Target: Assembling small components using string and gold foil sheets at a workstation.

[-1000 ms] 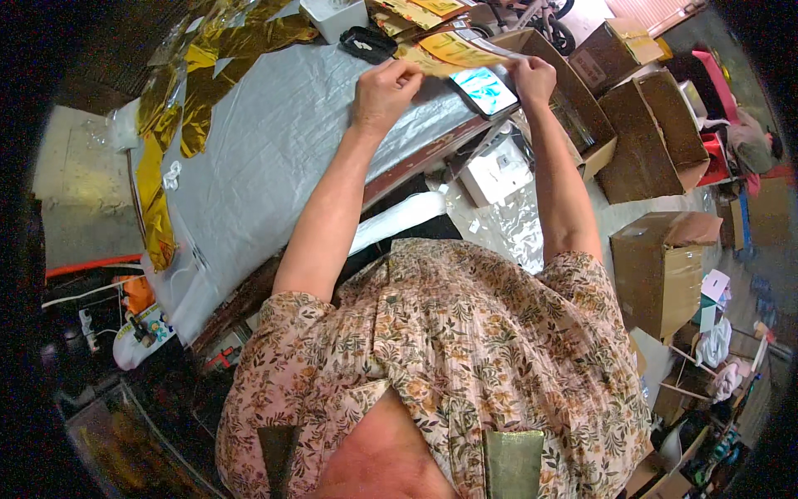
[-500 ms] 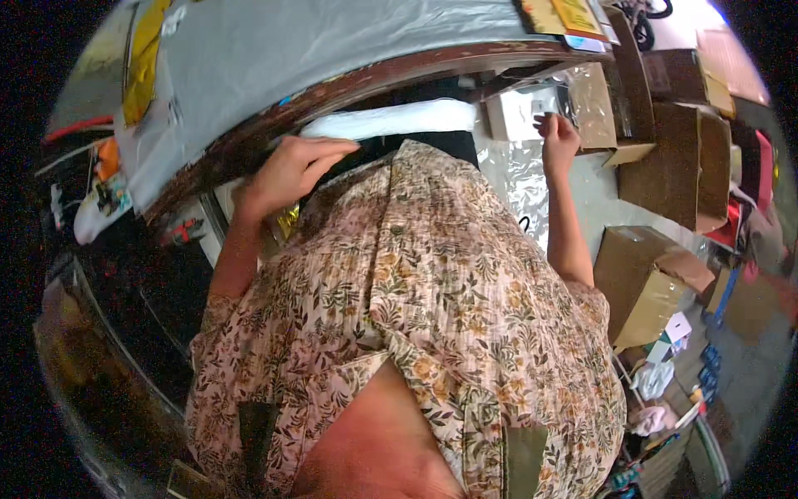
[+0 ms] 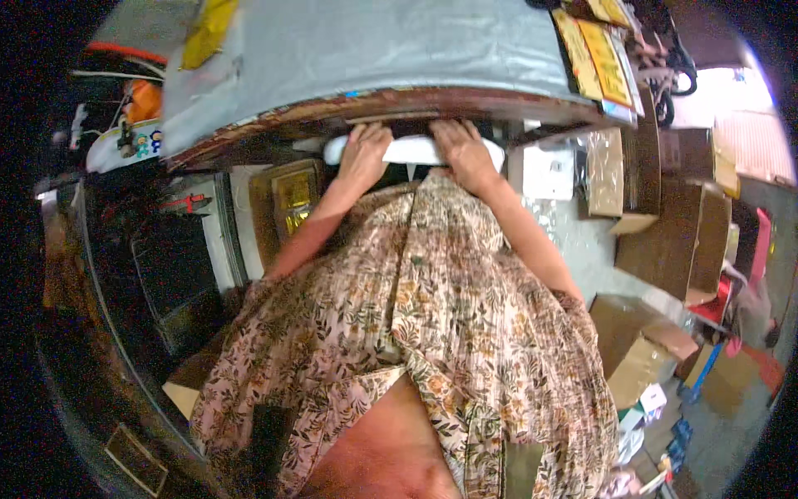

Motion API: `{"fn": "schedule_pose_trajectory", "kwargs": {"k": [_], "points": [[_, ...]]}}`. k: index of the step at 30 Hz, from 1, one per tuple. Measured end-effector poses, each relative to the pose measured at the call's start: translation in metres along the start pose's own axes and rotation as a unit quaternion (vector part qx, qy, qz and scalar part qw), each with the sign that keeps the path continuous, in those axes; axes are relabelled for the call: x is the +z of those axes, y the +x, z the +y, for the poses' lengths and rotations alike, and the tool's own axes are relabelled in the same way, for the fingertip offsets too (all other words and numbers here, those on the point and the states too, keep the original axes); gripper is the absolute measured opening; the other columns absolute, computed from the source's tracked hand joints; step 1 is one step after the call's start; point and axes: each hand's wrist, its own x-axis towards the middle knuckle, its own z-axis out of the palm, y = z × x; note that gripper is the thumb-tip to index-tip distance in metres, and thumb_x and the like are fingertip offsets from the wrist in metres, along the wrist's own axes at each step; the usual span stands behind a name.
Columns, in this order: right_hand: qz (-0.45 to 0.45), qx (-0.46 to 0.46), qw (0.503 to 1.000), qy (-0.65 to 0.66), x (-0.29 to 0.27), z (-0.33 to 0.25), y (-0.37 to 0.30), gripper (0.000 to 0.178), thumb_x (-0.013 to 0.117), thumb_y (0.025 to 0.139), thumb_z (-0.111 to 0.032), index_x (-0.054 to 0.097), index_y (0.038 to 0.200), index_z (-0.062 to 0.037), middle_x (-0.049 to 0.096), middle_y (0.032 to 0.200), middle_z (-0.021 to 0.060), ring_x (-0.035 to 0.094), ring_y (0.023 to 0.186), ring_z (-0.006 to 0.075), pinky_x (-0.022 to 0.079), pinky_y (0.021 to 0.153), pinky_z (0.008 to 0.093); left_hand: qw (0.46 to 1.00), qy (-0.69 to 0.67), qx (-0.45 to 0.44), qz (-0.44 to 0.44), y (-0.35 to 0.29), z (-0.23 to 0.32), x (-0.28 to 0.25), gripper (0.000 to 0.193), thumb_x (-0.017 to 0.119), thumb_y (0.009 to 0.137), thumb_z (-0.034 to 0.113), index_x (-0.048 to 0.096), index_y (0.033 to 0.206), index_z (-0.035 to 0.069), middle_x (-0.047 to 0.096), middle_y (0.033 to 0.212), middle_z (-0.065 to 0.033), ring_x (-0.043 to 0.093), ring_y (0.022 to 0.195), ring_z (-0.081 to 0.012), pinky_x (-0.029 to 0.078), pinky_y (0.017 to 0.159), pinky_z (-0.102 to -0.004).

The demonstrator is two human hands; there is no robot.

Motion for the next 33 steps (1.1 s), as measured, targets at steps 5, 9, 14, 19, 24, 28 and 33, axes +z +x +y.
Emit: {"fn": "schedule_pose_trajectory", "kwargs": {"k": [5,9,14,19,24,28,33], "points": [[0.005,0.035,0.998,0.055,0.002,0.007,0.005,0.042,0.067,0.069,-0.004,0.067,0.111,-0.0019,0.069,0.097,0.022,0.063,0.101,0.0369,0.047,0.093,0.0467,0.981,-0.178,-0.043,-0.066,-0.001,0.017,-0.054,0.017,0.057,0.085,-0.001,0.051,0.101,0.0,0.064,0.09,-0.0246,0.063,0.089,-0.0447,0.049,0.074,-0.0539],[0.019,0.03,0.983,0.182,-0.048,-0.005,0.006,0.023,0.068,0.075,-0.002,0.07,0.097,0.0031,0.069,0.075,0.0157,0.067,0.07,0.0312,0.051,0.066,0.0407,0.961,-0.267,-0.031,-0.063,0.0,0.016,-0.087,0.017,0.061,0.086,0.002,0.052,0.101,0.0,0.067,0.09,-0.0248,0.067,0.086,-0.0435,0.052,0.07,-0.0512],[-0.062,0.107,0.875,0.468,-0.111,-0.005,0.032,0.012,0.067,0.085,0.0,0.073,0.095,0.0009,0.067,0.07,0.0019,0.054,0.058,0.0064,0.043,0.051,0.0261,0.945,-0.323,0.047,-0.012,0.034,0.005,-0.156,0.017,0.069,0.081,0.0,0.061,0.096,0.002,0.069,0.088,-0.0197,0.071,0.081,-0.033,0.054,0.069,-0.0411],[-0.052,0.1,0.91,0.4,-0.188,-0.006,0.055,0.017,0.066,0.084,-0.003,0.071,0.099,0.0028,0.066,0.07,0.0061,0.06,0.069,0.0103,0.049,0.065,0.0282,0.959,-0.269,0.087,-0.006,0.064,0.007,-0.223,0.023,0.07,0.086,0.011,0.068,0.108,0.006,0.07,0.085,-0.0125,0.068,0.073,-0.0223,0.052,0.066,-0.0353],[0.026,0.101,0.961,0.256,-0.203,-0.034,0.029,0.012,0.07,0.082,-0.003,0.072,0.093,0.0012,0.068,0.073,0.0146,0.063,0.063,0.0154,0.052,0.061,0.033,0.952,-0.294,0.081,-0.032,0.042,0.012,-0.221,0.019,0.072,0.081,0.009,0.068,0.099,0.003,0.07,0.083,-0.0143,0.068,0.071,-0.0245,0.051,0.065,-0.0366],[-0.099,0.054,0.895,0.432,-0.171,-0.023,0.009,0.025,0.079,0.084,-0.021,0.071,0.092,0.0021,0.067,0.072,0.0053,0.057,0.066,0.0106,0.047,0.059,0.0301,0.938,-0.323,0.057,-0.111,0.028,0.018,-0.227,0.011,0.07,0.081,0.005,0.067,0.091,0.001,0.068,0.074,-0.0123,0.066,0.066,-0.0228,0.049,0.062,-0.0369],[-0.106,0.184,0.814,0.541,-0.201,-0.011,0.032,0.024,0.08,0.082,-0.02,0.068,0.077,-0.0006,0.061,0.056,0.0027,0.054,0.041,0.0083,0.04,0.037,0.0221,0.895,-0.42,-0.045,-0.142,0.056,0.016,-0.246,0.015,0.065,0.092,0.01,0.069,0.107,0.008,0.069,0.074,0.001,0.055,0.054,-0.0056,0.043,0.048,-0.0201]]}}
